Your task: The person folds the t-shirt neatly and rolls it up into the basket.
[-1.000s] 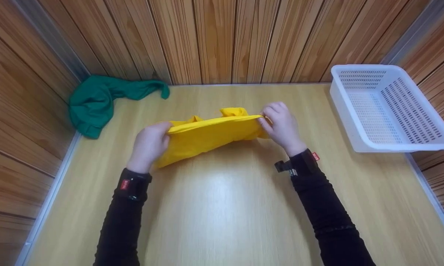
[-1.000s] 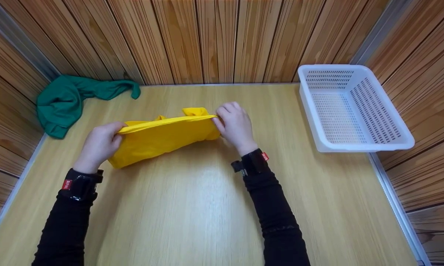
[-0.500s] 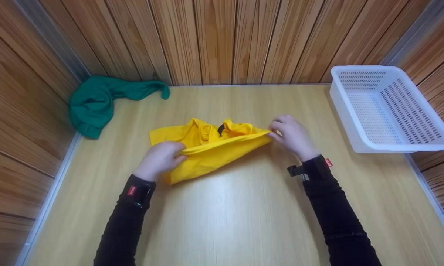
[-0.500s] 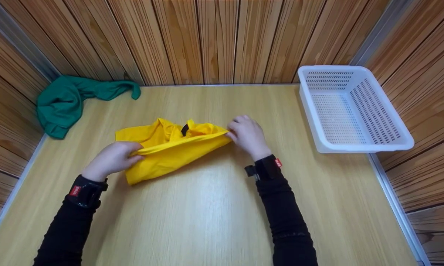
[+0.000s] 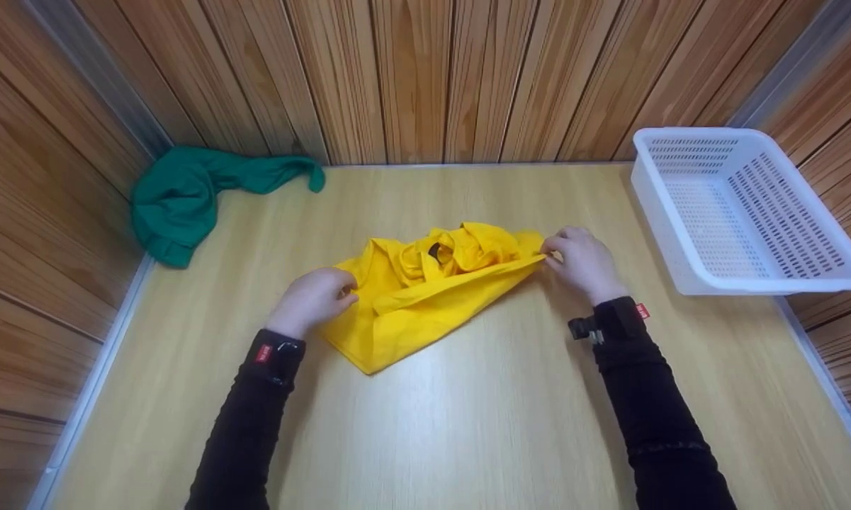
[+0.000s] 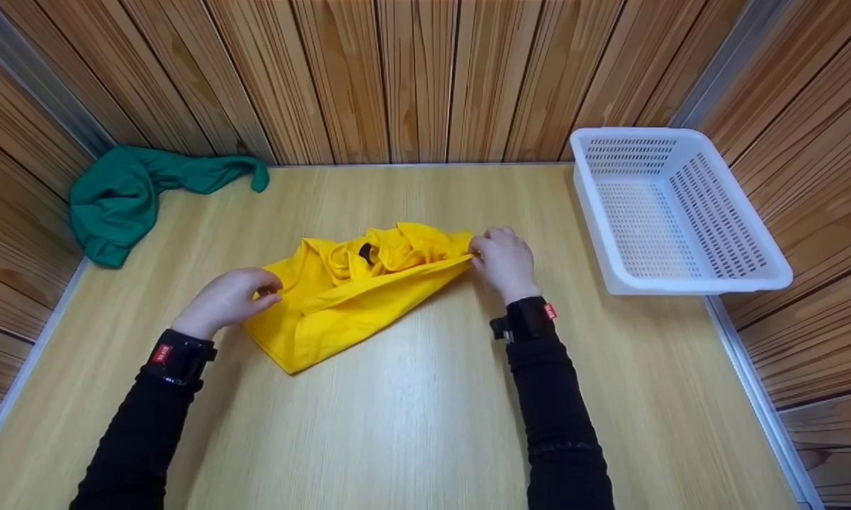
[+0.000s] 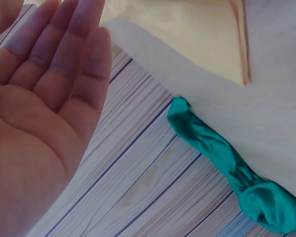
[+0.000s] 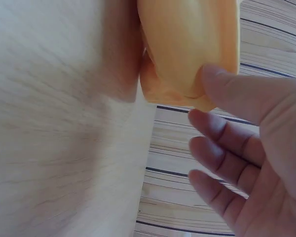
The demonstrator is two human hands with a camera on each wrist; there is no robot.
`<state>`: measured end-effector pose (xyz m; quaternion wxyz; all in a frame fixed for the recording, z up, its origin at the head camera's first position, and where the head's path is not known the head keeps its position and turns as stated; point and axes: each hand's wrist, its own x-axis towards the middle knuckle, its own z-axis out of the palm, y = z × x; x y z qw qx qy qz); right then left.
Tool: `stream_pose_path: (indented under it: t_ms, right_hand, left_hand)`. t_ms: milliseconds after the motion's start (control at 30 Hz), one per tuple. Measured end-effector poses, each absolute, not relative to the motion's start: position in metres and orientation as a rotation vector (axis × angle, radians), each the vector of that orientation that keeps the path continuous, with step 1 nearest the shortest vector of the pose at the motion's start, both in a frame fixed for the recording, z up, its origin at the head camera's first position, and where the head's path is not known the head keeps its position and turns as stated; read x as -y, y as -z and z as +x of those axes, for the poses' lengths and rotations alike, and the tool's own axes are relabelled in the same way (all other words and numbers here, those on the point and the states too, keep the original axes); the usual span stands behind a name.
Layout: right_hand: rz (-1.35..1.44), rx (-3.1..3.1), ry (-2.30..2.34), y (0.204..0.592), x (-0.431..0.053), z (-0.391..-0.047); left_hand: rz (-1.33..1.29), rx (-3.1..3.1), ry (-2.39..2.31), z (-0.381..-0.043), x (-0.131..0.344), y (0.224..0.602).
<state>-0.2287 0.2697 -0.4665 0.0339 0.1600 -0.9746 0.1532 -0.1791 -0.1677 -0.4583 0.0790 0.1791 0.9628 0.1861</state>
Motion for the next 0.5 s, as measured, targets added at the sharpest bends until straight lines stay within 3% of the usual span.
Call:
stream_pose_path:
  t_ms: [267, 500]
  right_hand:
    - [0.479, 3.067, -0.422, 0.449, -0.247, -0.215]
    - [0.950, 2.783, -0.412, 0.449, -0.172, -0.189]
  left_hand:
    - [0.543, -2.924, -0.504, -0.201, 0.150, 0.458]
    - [0.692, -2.977, -0.521, -0.222, 0.125, 0.454]
